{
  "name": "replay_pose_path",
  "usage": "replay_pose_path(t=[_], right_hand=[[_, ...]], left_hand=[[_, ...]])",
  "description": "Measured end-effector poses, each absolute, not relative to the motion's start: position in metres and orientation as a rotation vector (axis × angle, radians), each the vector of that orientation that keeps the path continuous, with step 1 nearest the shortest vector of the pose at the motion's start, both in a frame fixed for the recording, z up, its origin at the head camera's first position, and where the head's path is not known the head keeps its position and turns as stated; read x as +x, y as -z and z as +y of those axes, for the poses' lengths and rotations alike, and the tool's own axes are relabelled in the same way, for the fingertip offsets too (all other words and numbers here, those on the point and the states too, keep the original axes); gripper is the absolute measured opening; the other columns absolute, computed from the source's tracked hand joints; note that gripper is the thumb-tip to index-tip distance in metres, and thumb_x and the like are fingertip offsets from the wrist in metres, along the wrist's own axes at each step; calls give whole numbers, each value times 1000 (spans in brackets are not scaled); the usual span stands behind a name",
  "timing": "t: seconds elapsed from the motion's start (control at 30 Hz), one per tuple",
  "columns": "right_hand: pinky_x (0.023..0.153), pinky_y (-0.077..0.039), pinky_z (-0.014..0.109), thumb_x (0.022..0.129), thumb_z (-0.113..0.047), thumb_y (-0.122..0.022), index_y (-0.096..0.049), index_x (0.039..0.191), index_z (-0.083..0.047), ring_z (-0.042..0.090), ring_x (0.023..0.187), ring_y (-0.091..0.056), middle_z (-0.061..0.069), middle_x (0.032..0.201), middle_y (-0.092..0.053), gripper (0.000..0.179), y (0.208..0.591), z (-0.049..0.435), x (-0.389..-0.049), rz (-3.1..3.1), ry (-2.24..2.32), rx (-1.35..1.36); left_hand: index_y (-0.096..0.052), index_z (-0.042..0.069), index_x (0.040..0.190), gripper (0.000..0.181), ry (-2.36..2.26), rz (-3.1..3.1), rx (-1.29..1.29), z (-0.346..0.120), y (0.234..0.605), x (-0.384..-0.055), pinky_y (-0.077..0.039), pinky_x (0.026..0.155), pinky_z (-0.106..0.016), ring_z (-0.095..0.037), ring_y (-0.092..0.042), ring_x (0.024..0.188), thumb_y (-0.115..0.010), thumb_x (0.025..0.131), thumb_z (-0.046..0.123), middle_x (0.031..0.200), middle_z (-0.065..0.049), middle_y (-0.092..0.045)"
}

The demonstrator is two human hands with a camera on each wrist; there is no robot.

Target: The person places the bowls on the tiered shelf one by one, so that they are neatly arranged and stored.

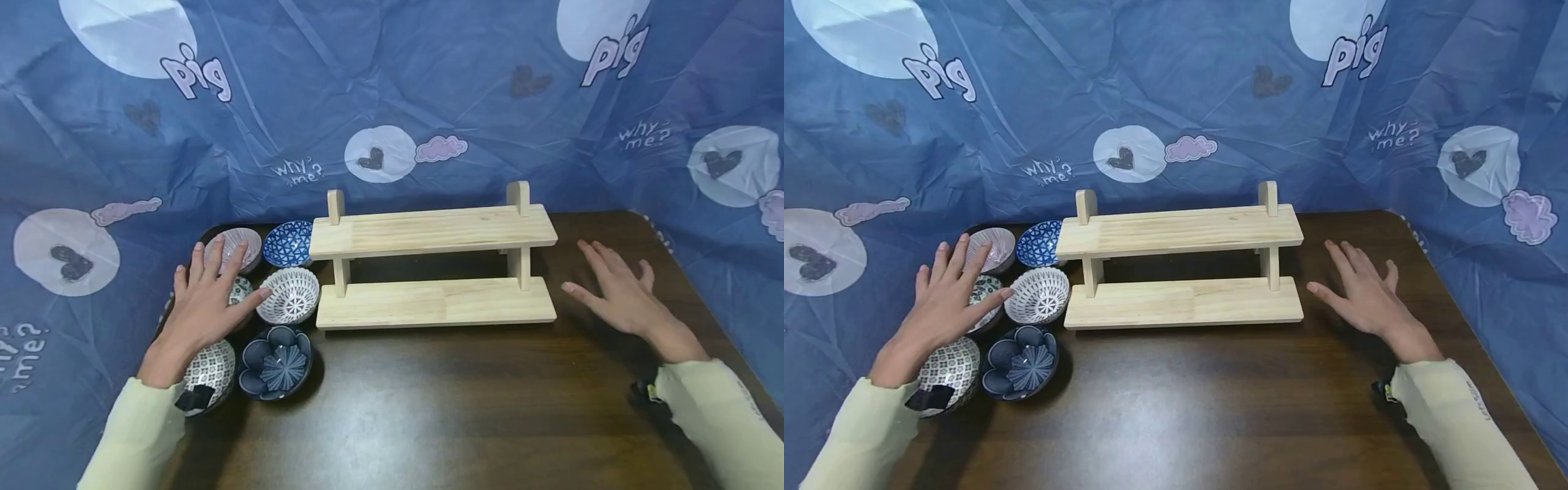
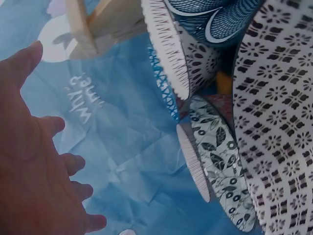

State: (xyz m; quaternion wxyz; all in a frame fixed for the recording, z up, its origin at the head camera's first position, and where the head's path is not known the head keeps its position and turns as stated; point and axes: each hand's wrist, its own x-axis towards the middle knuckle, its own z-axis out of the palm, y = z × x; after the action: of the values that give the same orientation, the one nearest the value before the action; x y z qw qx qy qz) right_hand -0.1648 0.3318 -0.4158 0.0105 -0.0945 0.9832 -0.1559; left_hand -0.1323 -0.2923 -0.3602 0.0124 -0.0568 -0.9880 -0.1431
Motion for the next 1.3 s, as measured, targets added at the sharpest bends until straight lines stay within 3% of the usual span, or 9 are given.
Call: replay_pose_path(t=[0.2,0.37,0.73,0.83,1.0,1.3], right_hand=[[102,-17,82,101,-50,-51,-10,162,-9,56,143,-27,30,162,-23,84,431,324,-159,2982,643,-323],[108,-25,78,102,-44,-52,-12,161,-9,57,144,-27,29,163,-22,79,441,323,-157,2893,781,-332],[112,-25,75,102,-44,-52,-20,160,-11,53,147,-26,26,163,-26,74,451,313,-157,2788,925,-338],[113,-24,75,102,-46,-51,-22,160,-11,52,147,-25,25,163,-25,74,456,312,-158,2786,907,-331],[114,-26,73,102,-46,-52,-27,159,-13,51,147,-27,24,163,-28,71,462,313,-158,2791,914,-336],[113,-27,73,102,-46,-53,-31,158,-15,50,147,-29,23,161,-32,68,465,314,-158,2788,956,-320]], left_hand=[[-11,18,162,91,480,-3044,-174,-299,352,-114,4,113,-82,-51,14,152,-54,95,61,169,-17,10],[-12,16,162,89,563,-2971,-171,-308,347,-99,2,112,-83,-54,11,152,-59,95,52,168,-24,5],[-22,13,160,82,730,-2807,-116,-331,356,-66,-3,109,-86,-56,-3,151,-65,93,33,163,-32,-15],[-24,10,159,80,784,-2776,-106,-339,360,-57,-3,113,-82,-57,-6,150,-65,93,29,161,-33,-20],[-21,13,160,79,839,-2788,-33,-354,368,-41,-6,118,-77,-56,-10,150,-63,95,26,161,-31,-23],[-14,18,162,77,910,-2829,139,-371,389,-23,-15,111,-80,-56,-15,149,-57,99,28,161,-32,-22]])
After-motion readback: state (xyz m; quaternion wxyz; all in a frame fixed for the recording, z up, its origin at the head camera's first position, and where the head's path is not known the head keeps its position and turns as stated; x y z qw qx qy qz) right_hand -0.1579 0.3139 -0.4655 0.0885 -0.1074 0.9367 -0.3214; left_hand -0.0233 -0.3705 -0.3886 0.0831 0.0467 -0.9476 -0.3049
